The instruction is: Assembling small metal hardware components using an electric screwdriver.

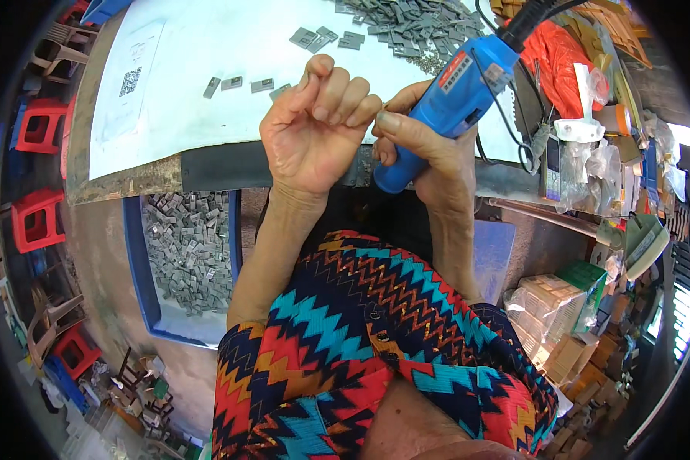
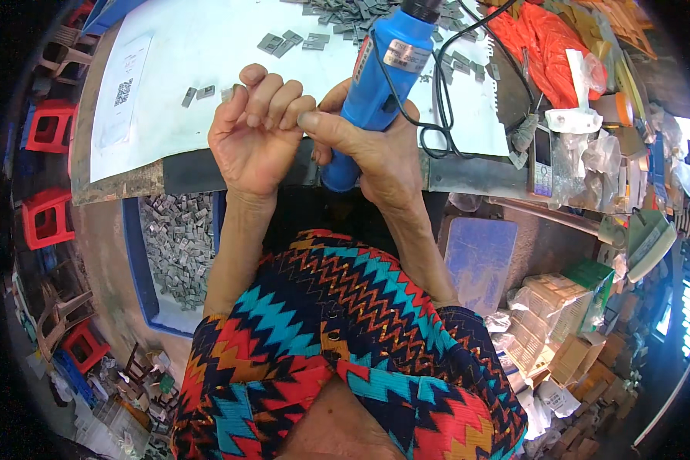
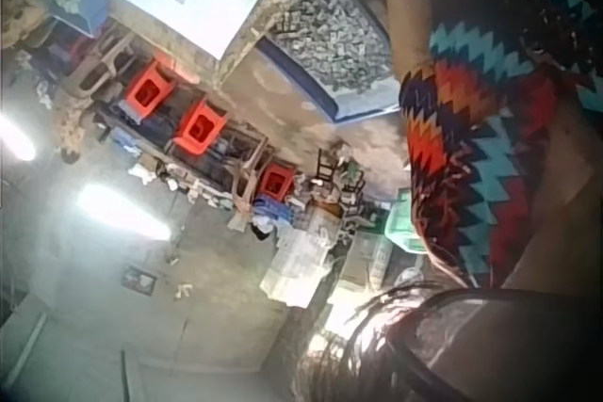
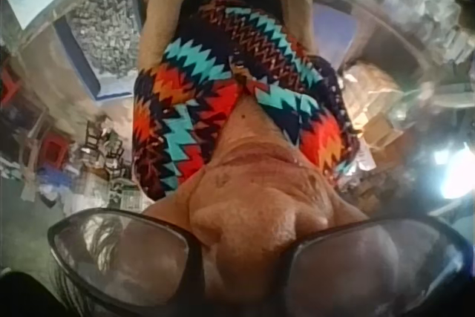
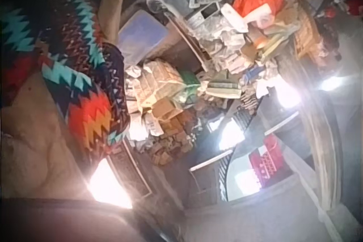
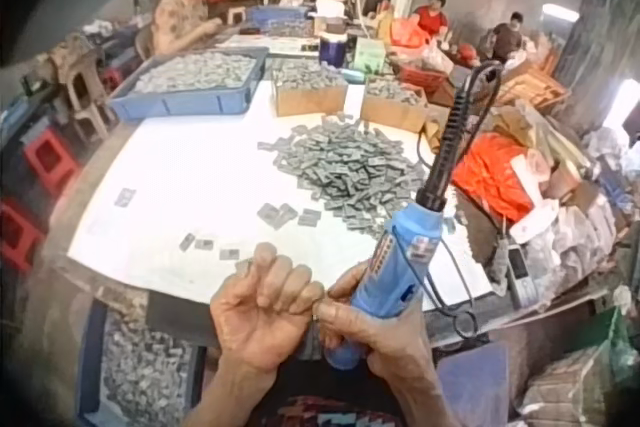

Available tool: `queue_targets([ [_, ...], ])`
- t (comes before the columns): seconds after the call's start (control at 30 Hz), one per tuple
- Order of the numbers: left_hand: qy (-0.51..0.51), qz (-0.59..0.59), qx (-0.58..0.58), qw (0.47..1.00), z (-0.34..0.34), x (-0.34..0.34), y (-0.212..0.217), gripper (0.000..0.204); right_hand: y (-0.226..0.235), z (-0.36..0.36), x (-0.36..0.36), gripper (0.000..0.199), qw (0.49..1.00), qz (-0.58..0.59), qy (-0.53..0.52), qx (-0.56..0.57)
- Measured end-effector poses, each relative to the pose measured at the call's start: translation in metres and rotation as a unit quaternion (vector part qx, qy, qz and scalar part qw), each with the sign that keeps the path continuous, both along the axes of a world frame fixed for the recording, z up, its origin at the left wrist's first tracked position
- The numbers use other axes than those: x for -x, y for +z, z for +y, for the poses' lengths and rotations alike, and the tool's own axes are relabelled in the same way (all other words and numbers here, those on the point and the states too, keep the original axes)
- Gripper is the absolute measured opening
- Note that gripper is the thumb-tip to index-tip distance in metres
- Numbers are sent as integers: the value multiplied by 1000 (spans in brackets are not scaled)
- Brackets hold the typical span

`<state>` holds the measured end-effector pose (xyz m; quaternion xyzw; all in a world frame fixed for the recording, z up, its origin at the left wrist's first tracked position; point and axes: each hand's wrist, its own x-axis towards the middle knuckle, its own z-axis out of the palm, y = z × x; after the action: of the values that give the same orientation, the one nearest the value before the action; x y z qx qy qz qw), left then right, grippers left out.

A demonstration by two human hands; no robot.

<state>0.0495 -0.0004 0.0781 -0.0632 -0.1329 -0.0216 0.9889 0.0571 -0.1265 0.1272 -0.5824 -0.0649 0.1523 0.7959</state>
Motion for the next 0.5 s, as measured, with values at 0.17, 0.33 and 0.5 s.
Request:
queue_targets([
  [0.17, 12, 31, 10, 999, 0, 4, 2, 12, -1, 6, 3, 19, 1000, 4, 12, 22],
  [0.33, 24, 46, 27, 998, 4, 8, 1, 10, -1, 11, 5, 17, 999, 3, 20, 34],
  [0.5, 34, 37, 22, 998, 4, 10, -2, 7, -6, 14, 6, 18, 999, 3, 14, 37],
])
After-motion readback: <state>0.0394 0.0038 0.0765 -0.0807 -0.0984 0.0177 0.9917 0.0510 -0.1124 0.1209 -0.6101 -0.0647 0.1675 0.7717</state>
